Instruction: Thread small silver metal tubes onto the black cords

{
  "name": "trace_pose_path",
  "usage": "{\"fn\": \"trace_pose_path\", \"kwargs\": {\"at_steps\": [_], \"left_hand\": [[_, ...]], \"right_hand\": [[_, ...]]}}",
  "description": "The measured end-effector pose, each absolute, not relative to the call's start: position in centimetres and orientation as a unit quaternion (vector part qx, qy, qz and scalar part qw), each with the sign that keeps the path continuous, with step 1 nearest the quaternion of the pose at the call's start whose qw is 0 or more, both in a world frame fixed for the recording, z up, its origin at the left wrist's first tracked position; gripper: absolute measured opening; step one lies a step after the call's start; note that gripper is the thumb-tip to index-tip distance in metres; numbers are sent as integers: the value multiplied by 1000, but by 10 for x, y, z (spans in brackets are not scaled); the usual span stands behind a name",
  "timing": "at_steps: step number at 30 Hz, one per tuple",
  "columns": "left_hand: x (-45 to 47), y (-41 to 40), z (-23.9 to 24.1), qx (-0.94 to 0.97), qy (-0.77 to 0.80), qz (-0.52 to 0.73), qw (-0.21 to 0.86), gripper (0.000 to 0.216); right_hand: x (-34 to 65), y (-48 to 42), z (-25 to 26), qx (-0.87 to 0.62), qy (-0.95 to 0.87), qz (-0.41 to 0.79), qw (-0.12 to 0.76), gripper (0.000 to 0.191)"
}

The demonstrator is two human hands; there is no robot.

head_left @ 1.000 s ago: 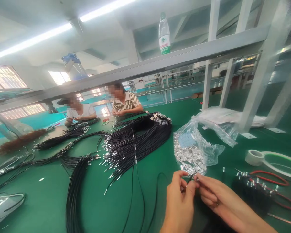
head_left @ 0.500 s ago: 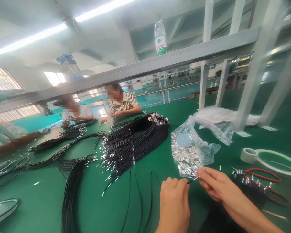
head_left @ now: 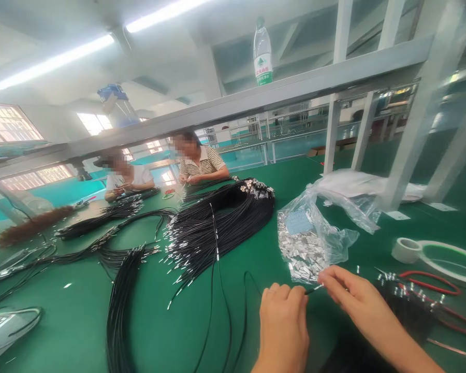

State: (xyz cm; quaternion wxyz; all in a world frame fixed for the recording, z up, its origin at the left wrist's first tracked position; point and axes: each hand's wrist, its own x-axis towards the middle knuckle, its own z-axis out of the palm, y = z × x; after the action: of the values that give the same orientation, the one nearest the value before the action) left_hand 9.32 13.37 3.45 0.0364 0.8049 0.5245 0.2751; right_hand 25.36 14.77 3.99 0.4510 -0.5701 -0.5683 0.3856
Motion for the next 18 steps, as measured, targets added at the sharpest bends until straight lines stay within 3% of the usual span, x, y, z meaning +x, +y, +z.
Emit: {"fn": "trace_pose_path", "kwargs": {"at_steps": [8, 14, 18], "left_hand": [[95, 132, 36, 805, 538, 237, 80, 25], [95, 126, 44, 809, 521, 248, 114, 30], [98, 124, 43, 813, 496, 278, 124, 24]], "right_hand": [[242, 144, 39, -541, -571, 418, 454, 51], [236, 139, 38, -481, -509, 553, 451, 55], [235, 139, 30, -466, -521, 545, 462, 56]]}}
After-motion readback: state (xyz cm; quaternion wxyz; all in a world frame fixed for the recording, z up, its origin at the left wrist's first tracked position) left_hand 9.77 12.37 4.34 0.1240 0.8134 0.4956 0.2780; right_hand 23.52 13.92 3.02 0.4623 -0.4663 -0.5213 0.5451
